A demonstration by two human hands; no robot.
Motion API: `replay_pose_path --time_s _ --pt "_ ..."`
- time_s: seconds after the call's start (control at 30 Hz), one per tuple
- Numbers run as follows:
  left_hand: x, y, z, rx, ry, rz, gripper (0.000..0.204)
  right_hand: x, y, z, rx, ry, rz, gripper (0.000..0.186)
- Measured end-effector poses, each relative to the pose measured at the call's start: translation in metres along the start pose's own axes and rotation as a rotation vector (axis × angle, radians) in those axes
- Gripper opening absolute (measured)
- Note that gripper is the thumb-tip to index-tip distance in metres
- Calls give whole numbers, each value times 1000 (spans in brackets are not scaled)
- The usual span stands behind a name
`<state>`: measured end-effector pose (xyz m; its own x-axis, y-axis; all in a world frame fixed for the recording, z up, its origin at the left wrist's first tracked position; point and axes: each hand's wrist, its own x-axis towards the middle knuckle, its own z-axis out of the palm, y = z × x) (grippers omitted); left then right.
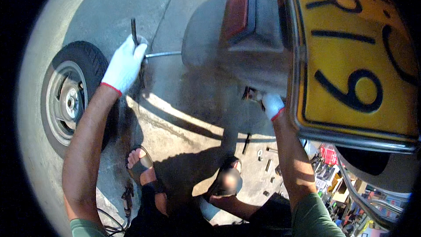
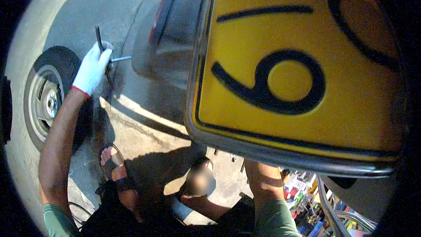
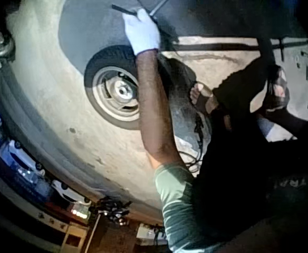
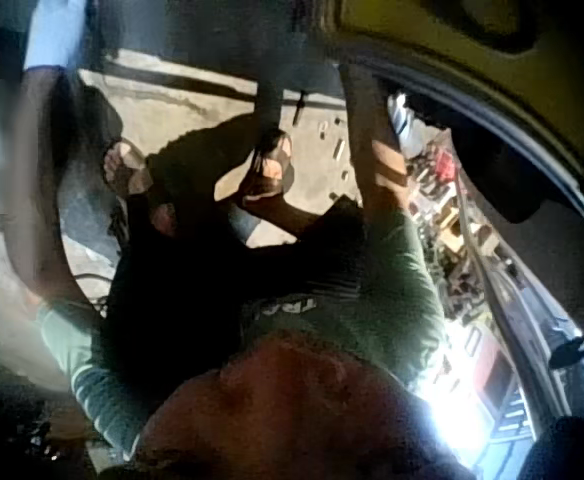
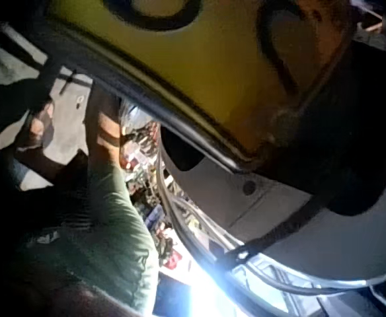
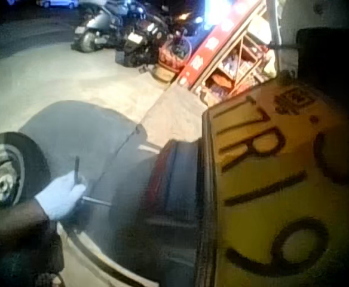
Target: The person is working on the rear of a scooter, using a T-handle wrench and pliers to adjust or remove components near the license plate and brake assembly. The person remains seated on the floor throughout the task.
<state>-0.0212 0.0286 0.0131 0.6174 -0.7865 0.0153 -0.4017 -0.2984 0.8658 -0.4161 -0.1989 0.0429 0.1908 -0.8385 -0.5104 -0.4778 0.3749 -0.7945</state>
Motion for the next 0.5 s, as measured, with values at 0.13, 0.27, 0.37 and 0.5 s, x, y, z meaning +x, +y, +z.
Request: replay_pose_path --time_s 0.13,0.27,0.37,0.5 --pt "-5 22 0 -124 -62 -129 21 -3 5 -6 -35 48 -79 16" --pt "-4 14 -1 -80 -27 -91 19 -2 7 -4 -43 33 -99 17" --pt "-4 22 -3 -90 -62 -129 19 -7 11 -8 -58 41 -108 17" --pt "-2 13 -3 -85 -68 -104 19 -12 15 -9 -73 28 -110 17"
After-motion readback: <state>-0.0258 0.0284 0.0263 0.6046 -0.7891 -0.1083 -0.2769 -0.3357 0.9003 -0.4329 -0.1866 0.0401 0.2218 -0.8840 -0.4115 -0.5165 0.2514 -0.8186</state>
